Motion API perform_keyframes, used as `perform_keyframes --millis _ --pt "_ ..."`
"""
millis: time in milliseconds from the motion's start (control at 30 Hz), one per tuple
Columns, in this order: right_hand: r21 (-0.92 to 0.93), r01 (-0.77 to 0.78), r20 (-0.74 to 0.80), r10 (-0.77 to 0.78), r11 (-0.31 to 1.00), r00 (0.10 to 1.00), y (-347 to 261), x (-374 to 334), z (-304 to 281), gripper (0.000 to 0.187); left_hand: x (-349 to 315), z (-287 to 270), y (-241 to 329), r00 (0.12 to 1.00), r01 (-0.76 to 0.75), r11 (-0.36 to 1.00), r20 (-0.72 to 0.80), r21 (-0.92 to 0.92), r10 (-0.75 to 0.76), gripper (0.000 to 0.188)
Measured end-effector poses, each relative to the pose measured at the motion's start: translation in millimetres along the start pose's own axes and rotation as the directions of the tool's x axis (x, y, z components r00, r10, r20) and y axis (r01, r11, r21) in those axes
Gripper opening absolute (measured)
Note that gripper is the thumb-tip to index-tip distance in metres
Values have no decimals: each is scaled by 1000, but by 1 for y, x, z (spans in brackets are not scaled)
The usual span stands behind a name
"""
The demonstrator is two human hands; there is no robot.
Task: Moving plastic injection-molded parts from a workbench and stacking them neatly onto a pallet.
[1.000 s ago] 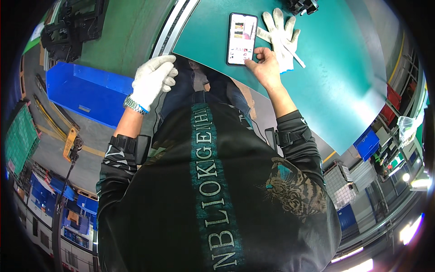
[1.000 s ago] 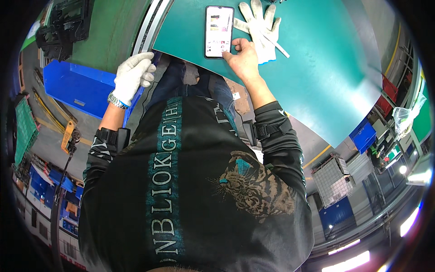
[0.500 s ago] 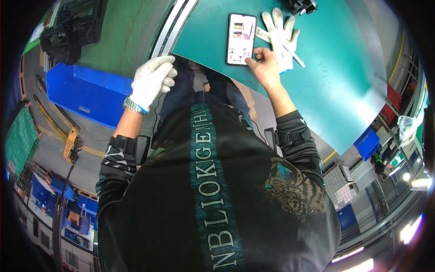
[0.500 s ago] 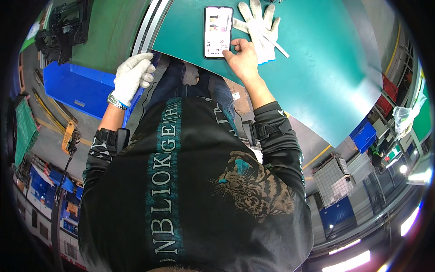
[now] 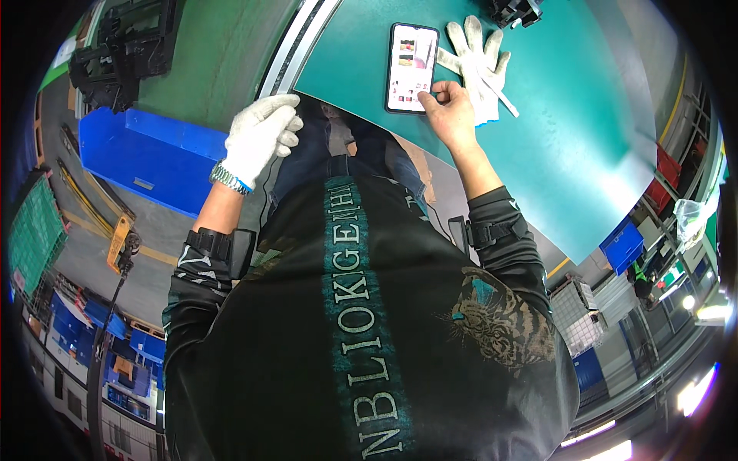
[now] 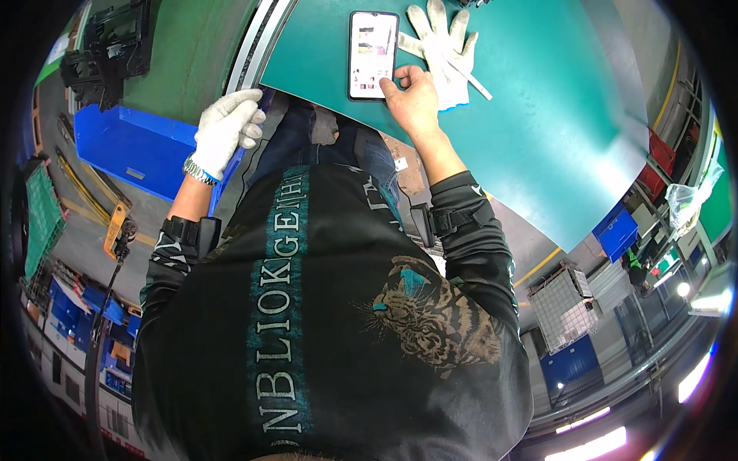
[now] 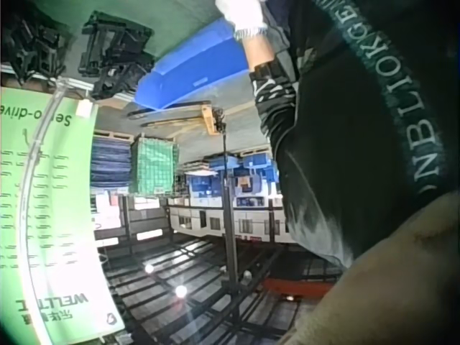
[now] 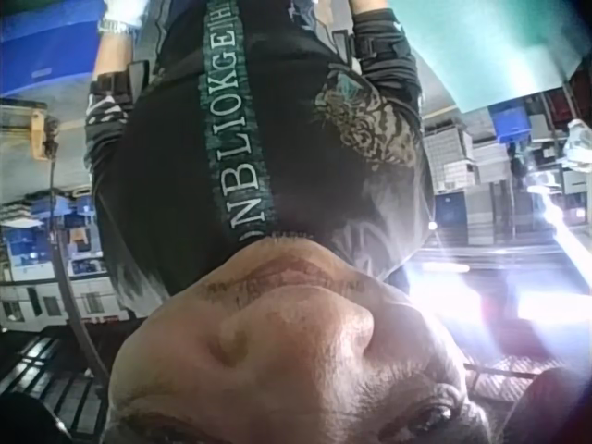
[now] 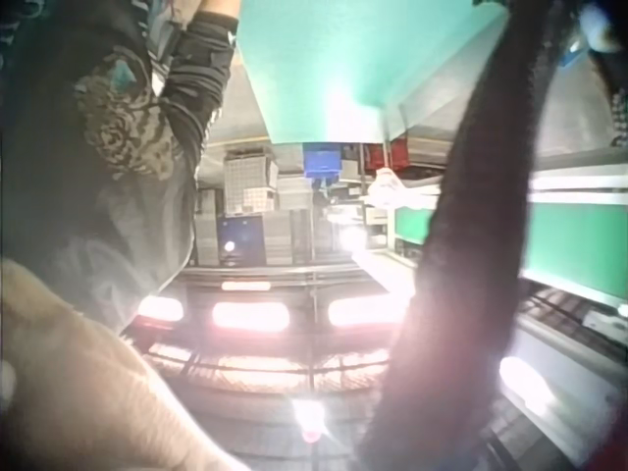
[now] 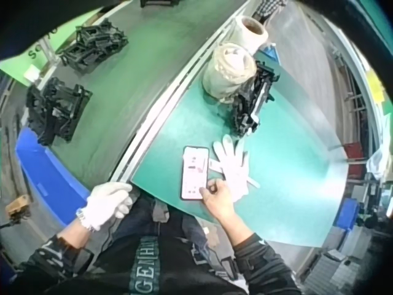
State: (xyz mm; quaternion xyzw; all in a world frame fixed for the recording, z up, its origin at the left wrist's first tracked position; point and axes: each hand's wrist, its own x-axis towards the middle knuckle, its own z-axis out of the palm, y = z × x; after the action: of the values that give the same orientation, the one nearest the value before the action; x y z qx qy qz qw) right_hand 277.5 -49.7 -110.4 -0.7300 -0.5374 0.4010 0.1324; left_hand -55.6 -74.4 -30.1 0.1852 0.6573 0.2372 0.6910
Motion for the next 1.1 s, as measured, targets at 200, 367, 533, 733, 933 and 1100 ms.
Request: perform_keyframes --millis 200,367,533,733,933,1100 --pt "11 17 10 -18 1000 1000 -6 -5 -2 35 -3 -1 -3 1000 -17 1000 -26 -4 17 36" --pt "4 5 35 -5 1000 999 -4 -8 -8 39 -12 -39 34 702 -442 876 -535 191 471 30" --pt "-14 22 33 -21 1000 999 -8 -6 -5 39 9 -181 72 93 -626 728 -900 279 425 42" --pt "-16 -6 -6 6 1000 1000 -8 3 -2 38 46 -243 111 638 -607 701 -756 -375 148 51" --pt "4 -7 21 6 1000 1000 -18 3 -5 39 69 -274 131 580 -460 855 -810 -241 83 41" --pt "-36 -2 51 4 999 999 -18 -6 -9 41 60 -265 129 669 -392 867 -742 -308 39 37"
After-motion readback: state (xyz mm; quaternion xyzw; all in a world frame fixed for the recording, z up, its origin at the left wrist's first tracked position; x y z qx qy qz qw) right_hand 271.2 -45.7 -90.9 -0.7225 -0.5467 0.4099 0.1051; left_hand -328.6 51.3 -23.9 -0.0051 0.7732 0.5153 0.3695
